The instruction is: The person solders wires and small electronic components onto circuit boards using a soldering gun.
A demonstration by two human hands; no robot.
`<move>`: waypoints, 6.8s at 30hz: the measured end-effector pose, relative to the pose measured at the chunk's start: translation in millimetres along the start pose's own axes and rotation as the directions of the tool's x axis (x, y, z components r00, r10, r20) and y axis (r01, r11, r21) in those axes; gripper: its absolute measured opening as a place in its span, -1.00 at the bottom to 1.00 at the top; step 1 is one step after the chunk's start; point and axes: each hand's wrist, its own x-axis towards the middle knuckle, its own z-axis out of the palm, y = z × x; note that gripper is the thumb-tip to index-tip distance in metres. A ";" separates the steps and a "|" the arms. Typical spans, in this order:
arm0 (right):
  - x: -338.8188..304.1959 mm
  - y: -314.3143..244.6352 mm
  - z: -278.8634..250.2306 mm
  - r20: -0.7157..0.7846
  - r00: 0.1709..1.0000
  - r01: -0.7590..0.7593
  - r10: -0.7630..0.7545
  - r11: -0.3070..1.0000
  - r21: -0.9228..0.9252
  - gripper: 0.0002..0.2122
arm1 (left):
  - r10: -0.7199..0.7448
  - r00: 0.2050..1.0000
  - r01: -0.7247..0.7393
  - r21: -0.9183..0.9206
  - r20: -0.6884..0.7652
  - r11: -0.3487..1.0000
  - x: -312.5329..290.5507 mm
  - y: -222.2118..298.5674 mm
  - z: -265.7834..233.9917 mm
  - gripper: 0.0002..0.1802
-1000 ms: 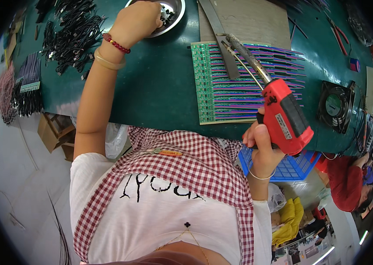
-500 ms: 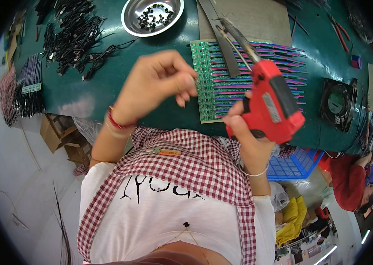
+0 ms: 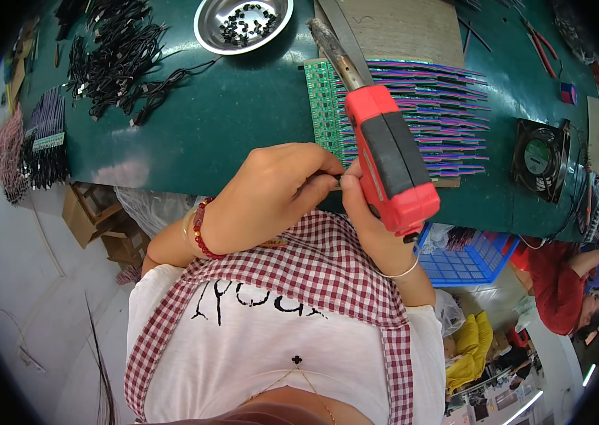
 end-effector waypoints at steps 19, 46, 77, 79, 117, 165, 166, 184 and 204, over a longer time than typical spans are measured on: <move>-20.8 24.9 -28.3 -0.193 0.920 -0.301 0.340 0.931 0.204 -0.68 | -0.563 0.734 0.671 -0.274 0.379 0.689 59.3 -98.9 -49.4 -0.82; -32.9 34.4 -25.4 -0.196 0.951 -0.262 0.238 0.959 -0.107 -0.83 | -0.544 0.726 0.667 -0.235 0.421 0.707 62.4 -106.5 -50.9 -0.84; -17.1 12.5 -15.1 -0.205 0.905 -0.328 0.373 0.918 0.222 -0.70 | -0.522 0.756 0.623 -0.191 0.396 0.758 60.1 -102.6 -52.4 -0.80; -14.7 12.0 -14.6 -0.197 0.900 -0.344 0.389 0.911 0.228 -0.70 | -0.529 0.758 0.627 -0.204 0.383 0.752 60.1 -103.2 -52.1 -0.79; -19.7 6.7 -11.6 -0.231 0.926 -0.165 0.300 0.869 0.465 -0.69 | -0.051 0.997 0.074 0.757 -0.053 0.649 -3.5 -77.5 -23.1 -0.87; -21.6 17.9 -18.7 -0.214 0.876 -0.374 0.432 0.889 0.265 -0.69 | -0.537 0.777 0.620 -0.248 0.329 0.745 54.5 -98.3 -45.6 -0.80; -21.6 17.9 -18.8 -0.204 0.882 -0.366 0.424 0.891 0.270 -0.69 | -0.541 0.775 0.625 -0.263 0.327 0.735 54.2 -98.3 -45.0 -0.80; -24.8 19.8 -18.2 -0.197 0.877 -0.403 0.437 0.895 0.191 -0.69 | -0.507 0.787 0.609 -0.307 0.352 0.731 53.8 -103.8 -45.5 -0.82; -26.9 21.7 -16.7 -0.199 0.896 -0.367 0.397 0.915 0.168 -0.86 | -0.518 0.779 0.615 -0.273 0.352 0.739 56.7 -103.6 -48.6 -0.82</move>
